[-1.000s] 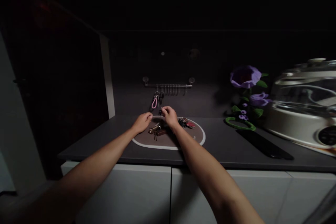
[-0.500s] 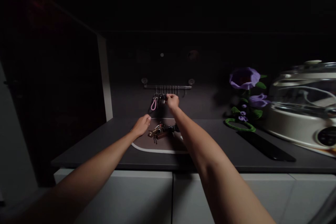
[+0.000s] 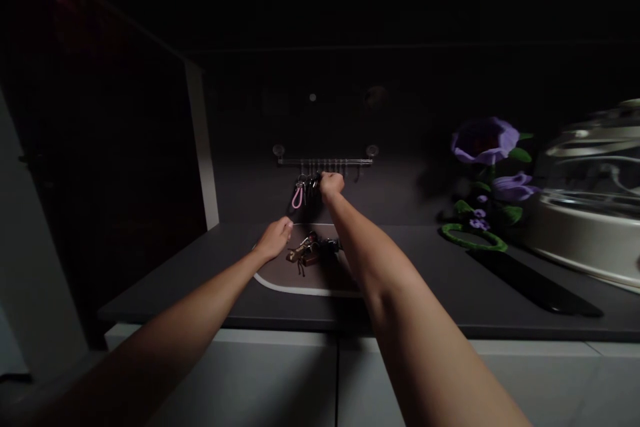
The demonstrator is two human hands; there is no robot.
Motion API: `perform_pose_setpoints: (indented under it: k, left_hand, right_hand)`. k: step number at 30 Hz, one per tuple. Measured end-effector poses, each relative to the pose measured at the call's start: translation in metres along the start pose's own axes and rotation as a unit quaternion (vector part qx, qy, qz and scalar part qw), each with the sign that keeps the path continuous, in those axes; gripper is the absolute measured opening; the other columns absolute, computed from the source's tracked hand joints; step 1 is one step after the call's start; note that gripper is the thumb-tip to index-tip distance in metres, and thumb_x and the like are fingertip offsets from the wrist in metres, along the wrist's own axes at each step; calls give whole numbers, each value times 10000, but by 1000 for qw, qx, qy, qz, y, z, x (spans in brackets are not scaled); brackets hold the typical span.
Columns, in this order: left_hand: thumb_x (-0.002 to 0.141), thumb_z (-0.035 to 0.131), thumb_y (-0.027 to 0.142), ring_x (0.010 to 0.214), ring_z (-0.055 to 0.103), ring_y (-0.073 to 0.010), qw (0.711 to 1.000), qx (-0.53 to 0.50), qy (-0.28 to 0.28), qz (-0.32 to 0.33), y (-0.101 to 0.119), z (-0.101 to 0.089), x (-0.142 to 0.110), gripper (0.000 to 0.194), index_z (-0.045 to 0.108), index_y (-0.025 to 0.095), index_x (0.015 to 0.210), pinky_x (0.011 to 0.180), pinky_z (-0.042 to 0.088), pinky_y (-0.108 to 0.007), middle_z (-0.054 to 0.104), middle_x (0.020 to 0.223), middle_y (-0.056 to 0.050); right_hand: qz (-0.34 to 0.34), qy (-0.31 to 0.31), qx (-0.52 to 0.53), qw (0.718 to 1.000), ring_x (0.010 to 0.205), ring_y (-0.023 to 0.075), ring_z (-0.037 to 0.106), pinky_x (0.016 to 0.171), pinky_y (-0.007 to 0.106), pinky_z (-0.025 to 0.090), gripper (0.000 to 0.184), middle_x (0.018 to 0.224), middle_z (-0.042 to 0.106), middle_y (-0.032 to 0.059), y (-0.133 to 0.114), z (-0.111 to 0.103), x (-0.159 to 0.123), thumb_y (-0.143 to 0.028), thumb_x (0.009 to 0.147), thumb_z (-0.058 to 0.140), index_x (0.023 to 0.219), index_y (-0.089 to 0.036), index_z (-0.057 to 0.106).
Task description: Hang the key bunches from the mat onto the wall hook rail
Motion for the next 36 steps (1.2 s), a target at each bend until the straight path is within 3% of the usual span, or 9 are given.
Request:
perform_pose_setpoints:
  k: [4,17,27,36]
  left_hand:
    - [860,283,279,618,504,-131,1000,-2,1,-3,0,-1,0,245,439,188,693,615,345,-248,528,631,-4]
    - [851,288,247,581,486,-109,998,-55,21,-21,-1,-6,0,250,431,183,656,607,351,-236,506,588,14]
    - [850,291,275,528,472,-89,993,-99,40,-53,-7,-9,-1,254,470,174,701,551,359,-210,503,578,27]
    - [786,412,212,583,510,-86,983,-153,74,-73,-11,-14,0,110,509,161,802,571,397,-200,539,664,14]
  right_hand:
    - [82,47,18,995,527,124,567,520,233,455,198,572,595,40,9,-5,-7,-260,721,530,782,-104,636]
    - [55,24,20,998,524,98,523,590,236,466,169,566,568,2,18,-2,-14,-264,719,523,762,-131,617]
    - [128,-61,114,983,451,56,455,514,210,435,27,521,479,-48,10,-4,-33,-136,712,522,726,-144,543]
    - [154,-104,140,973,484,56,485,509,195,421,98,565,512,-15,-3,-22,-58,-56,676,555,719,-141,531]
Point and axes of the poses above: each hand's wrist, its own x-axis towards the middle knuckle, its own z-axis out of the palm, y = z × x, the point moved 7 cm from there along x, towards the middle knuckle
